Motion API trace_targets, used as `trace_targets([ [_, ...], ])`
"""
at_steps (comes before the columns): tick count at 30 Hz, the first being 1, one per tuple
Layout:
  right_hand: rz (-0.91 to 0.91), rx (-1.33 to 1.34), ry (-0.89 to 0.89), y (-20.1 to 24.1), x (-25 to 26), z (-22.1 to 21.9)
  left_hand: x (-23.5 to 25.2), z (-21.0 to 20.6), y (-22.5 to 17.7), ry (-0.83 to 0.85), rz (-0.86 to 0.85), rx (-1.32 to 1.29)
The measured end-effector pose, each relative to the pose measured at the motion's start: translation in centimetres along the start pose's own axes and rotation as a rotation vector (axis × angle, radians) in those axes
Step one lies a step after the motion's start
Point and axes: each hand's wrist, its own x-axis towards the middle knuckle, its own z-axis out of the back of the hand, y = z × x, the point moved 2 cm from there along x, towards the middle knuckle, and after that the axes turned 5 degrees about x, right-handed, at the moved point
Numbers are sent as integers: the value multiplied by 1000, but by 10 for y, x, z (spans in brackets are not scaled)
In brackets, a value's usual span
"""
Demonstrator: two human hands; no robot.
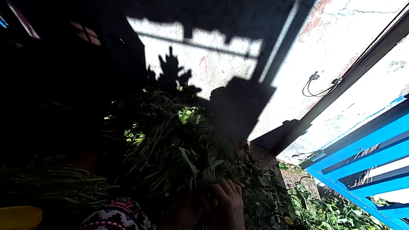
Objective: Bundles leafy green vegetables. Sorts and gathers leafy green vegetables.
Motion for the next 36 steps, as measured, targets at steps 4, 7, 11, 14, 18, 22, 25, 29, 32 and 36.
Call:
trace_targets([
  [4,-2,-59,132,1,3,-15,-1,-4,5,-15,-103,50],
  [7,-58,-24,125,0,5,-18,-2,-5,2,-32,-114,143],
  [11,-234,183,185,-6,4,-19,0,-1,4,9,-138,147],
  [14,-451,607,218,-11,5,-12,2,1,5,27,-131,148],
  [18,-548,925,205,-11,8,4,5,2,8,26,-44,226],
  [22,-312,740,453,-23,11,12,4,3,8,13,-71,495],
  [25,-85,227,529,-15,14,22,3,3,7,5,-55,639],
  [29,70,-142,677,10,15,29,0,0,7,4,-153,750],
  [32,234,-328,604,17,11,27,-3,-6,-1,11,-175,808],
  [36,374,-429,303,7,10,21,13,8,21,-22,-271,926],
])
